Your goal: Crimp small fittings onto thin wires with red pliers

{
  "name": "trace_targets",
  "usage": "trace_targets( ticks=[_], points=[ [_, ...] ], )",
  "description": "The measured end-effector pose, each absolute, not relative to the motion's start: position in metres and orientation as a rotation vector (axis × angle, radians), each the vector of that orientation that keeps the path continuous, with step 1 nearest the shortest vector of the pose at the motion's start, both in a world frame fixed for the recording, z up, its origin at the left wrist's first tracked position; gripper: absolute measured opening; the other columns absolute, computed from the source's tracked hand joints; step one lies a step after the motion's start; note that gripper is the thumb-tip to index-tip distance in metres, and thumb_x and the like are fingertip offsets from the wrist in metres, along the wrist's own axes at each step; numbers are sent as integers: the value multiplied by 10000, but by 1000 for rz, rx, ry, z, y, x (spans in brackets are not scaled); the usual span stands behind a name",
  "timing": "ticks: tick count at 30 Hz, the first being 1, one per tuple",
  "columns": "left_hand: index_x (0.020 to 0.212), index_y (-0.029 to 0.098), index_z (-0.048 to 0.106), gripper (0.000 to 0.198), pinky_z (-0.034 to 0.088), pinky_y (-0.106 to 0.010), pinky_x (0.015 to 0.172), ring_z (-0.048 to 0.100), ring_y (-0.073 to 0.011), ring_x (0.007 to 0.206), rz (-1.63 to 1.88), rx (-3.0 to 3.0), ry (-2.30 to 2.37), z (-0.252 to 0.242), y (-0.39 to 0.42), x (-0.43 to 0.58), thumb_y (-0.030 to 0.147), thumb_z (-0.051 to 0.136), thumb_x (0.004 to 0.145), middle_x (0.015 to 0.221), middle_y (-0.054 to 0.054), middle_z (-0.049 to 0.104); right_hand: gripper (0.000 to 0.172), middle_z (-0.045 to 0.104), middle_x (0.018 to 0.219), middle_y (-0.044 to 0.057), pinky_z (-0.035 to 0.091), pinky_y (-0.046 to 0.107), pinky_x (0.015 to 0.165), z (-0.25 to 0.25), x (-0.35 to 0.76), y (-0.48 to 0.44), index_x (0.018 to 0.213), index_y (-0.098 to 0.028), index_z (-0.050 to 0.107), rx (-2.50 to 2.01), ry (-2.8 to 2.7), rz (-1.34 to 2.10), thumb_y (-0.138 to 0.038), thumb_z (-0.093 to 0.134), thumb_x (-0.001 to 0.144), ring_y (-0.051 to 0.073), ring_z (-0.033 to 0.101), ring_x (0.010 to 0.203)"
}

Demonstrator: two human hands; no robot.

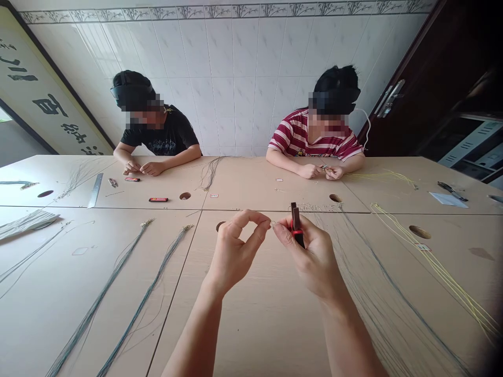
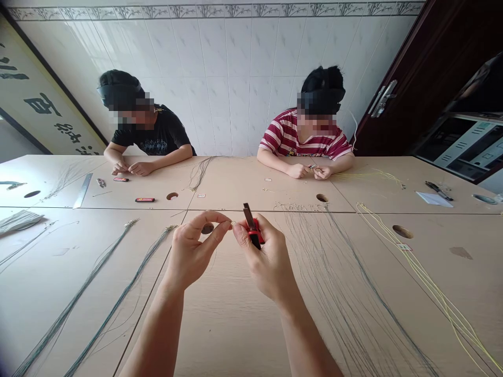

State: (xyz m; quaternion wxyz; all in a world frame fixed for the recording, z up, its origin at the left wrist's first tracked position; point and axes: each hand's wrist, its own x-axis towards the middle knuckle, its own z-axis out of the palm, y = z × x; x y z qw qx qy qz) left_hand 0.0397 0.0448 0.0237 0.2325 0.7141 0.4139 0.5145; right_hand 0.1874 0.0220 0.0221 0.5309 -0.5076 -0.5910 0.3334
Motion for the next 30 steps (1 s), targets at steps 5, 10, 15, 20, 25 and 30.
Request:
trace_targets(
  ticks=[5,10,15,20,25,30],
  points=[
    [832,224,642,84,489,-256,659,595,-115,685,1475,1875,1164,22,44,44,248,599,900,783,15,689,234,443,625,-42,348,228,508,20,184,24,785,-213,581,-1195,-1385,804,-417,588,898,100,373,564],
    [814,225,652,111,486,-271,628,588,-126,661,1500,1806,1152,23,43,47,276,598,897,769,9,686,229,474,644,-31,371,235,519,21,183,23,809,-209,600,-1196,-1385,810,-422,589,893,105,404,570],
    [827,227,639,97,482,-267,667,594,-124,691,1467,1893,1167,22,44,45,256,590,905,777,13,684,233,473,628,-31,375,236,521,24,185,20,777,-210,581,-1222,-1392,768,-414,590,890,107,411,561],
    [827,221,616,112,459,-257,691,595,-119,734,1374,1972,1137,21,44,43,205,554,919,794,18,682,219,508,661,-28,396,229,574,24,189,21,782,-213,568,-1208,-1411,698,-394,576,904,110,462,610],
    [822,223,619,118,443,-247,624,579,-115,685,1299,1950,1105,24,42,44,231,557,922,765,17,671,235,485,645,-35,369,230,547,21,191,23,792,-211,580,-1229,-1405,672,-411,563,914,103,421,578],
    [825,221,631,126,434,-231,572,587,-114,682,1311,1890,1092,25,42,41,239,554,923,777,10,686,257,499,675,-23,374,242,561,23,194,24,833,-209,611,-1250,-1376,656,-443,547,916,114,424,603]
  ],
)
